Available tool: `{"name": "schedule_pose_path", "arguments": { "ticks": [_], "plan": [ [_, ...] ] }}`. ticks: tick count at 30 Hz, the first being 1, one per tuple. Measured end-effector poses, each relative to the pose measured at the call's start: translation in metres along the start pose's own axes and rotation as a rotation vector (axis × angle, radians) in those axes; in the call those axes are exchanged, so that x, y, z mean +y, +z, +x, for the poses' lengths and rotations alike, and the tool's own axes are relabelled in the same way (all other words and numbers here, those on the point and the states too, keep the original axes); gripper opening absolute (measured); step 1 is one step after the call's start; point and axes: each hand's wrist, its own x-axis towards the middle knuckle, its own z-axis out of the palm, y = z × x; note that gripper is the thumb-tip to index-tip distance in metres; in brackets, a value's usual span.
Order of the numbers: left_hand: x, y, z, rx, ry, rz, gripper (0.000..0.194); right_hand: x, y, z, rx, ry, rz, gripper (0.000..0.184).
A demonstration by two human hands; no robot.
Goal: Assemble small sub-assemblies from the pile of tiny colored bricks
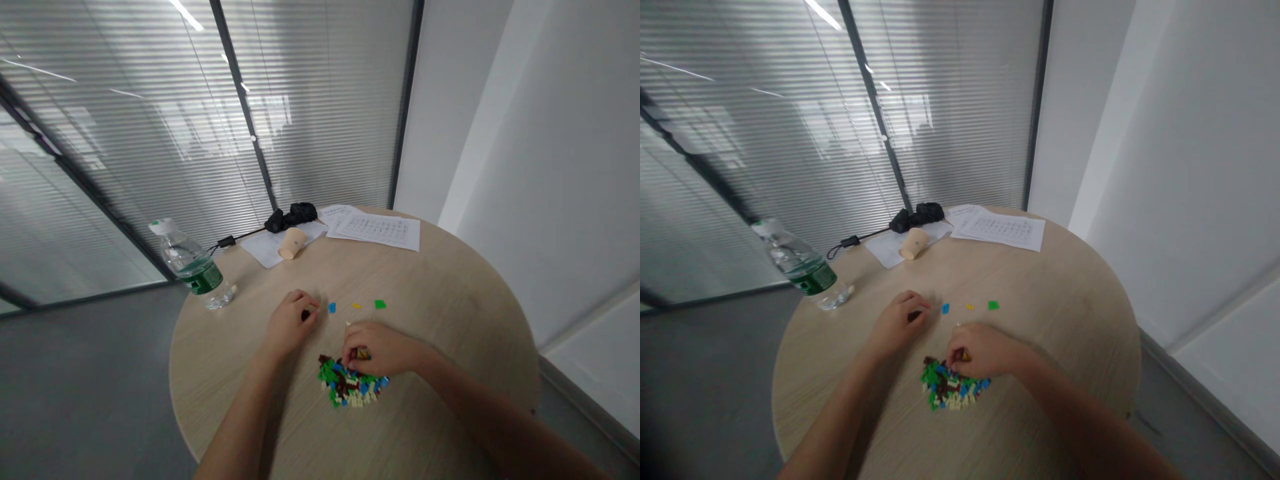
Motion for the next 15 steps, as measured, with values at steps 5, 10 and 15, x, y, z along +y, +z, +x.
{"name": "schedule_pose_path", "arguments": {
  "ticks": [5,10,15],
  "plan": [
    [0.0001,-0.0008,-0.0005,0.005,0.003,0.004,0.019,0.0014,0.0000,-0.0003,-0.002,-0.018,0.016,0.011],
    [-0.0015,-0.0009,-0.0005,0.007,0.000,0.009,0.019,0.0043,0.0015,0.0008,-0.008,-0.016,0.003,0.011],
    [0.0002,-0.0022,-0.0002,0.002,0.010,0.001,0.018,0.0022,0.0001,0.0006,0.060,0.045,-0.024,0.013]
  ]
}}
